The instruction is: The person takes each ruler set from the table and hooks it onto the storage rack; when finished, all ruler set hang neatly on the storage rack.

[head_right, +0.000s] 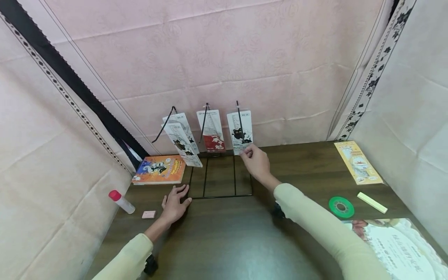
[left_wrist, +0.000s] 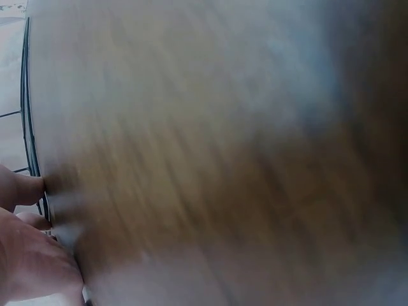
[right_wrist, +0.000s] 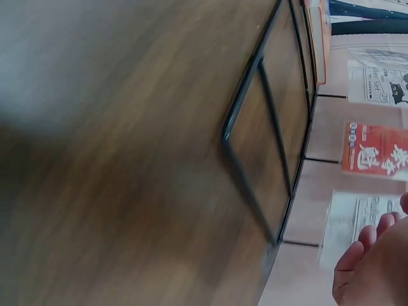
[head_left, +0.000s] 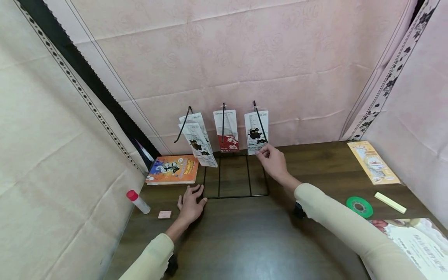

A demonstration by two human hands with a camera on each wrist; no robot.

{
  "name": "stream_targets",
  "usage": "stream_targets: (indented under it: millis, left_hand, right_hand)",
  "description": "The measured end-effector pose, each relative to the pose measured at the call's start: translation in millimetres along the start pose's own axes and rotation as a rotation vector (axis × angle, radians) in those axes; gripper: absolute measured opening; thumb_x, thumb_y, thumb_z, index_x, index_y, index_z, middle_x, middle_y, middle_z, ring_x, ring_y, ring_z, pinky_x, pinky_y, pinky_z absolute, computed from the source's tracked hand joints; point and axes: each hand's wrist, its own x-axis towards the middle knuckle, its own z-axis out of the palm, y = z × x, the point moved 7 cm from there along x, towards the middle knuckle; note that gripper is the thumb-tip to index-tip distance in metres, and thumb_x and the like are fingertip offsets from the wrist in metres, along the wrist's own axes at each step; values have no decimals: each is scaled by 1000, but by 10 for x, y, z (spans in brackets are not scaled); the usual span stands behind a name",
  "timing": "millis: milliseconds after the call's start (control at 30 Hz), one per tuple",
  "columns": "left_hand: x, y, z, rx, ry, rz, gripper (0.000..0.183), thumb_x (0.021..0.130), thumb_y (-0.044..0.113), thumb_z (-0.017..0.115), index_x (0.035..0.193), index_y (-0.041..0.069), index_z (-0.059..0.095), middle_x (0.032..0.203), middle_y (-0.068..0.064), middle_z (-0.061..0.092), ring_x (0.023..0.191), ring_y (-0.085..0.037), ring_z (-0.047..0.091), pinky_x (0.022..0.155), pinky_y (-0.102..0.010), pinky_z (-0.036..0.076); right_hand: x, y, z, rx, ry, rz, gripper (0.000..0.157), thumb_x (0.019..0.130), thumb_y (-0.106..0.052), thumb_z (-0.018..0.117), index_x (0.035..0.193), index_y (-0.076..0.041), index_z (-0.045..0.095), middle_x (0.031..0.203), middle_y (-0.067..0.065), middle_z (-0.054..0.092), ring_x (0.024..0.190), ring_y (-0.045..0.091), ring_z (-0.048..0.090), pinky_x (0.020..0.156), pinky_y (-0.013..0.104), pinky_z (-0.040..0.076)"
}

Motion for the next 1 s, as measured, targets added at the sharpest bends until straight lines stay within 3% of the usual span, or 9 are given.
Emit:
stream_targets:
  millis: [133,433,700,833,1000]
  left_hand:
    - [11,-15,9,11,0,2,56,94,22,61,147,16,42,156,-4,33,151,-33,6,112,-65,-7]
    - [22,-33,9,18,-5,-1,56,95,25,61,147,18,42,155,-2,34,151,-31,6,113,-64,-6]
    - [29,-18,10,18,1,22,55,94,23,61,146,16,42,155,-4,35,150,-33,8,111,-66,-5]
    - [25,-40,12,15,9,17,56,94,23,61,146,16,43,154,-4,35,150,-33,8,112,-65,-5]
    - [25,-70,14,18,-10,2,56,95,26,60,147,19,41,156,-1,33,151,-30,5,113,-63,-7]
  right_hand:
    - [-45,82,-209,-17,6,-12,26,90,-46,62,89,-20,64,79,0,64,72,15,56,65,30,43]
    - [-77,378,-685,-81,54,-3,25,89,-43,66,94,-19,63,83,0,65,75,15,57,68,31,43]
    - [-48,660,-1180,-138,151,18,32,84,-29,72,106,-10,59,88,8,62,75,13,54,70,24,39]
    - [-11,756,-1360,-154,133,3,36,85,-26,72,112,-8,57,92,10,60,76,13,53,69,22,39]
    - [20,948,-1574,-196,89,15,46,86,-31,71,121,-7,53,99,14,57,84,24,55,72,29,39]
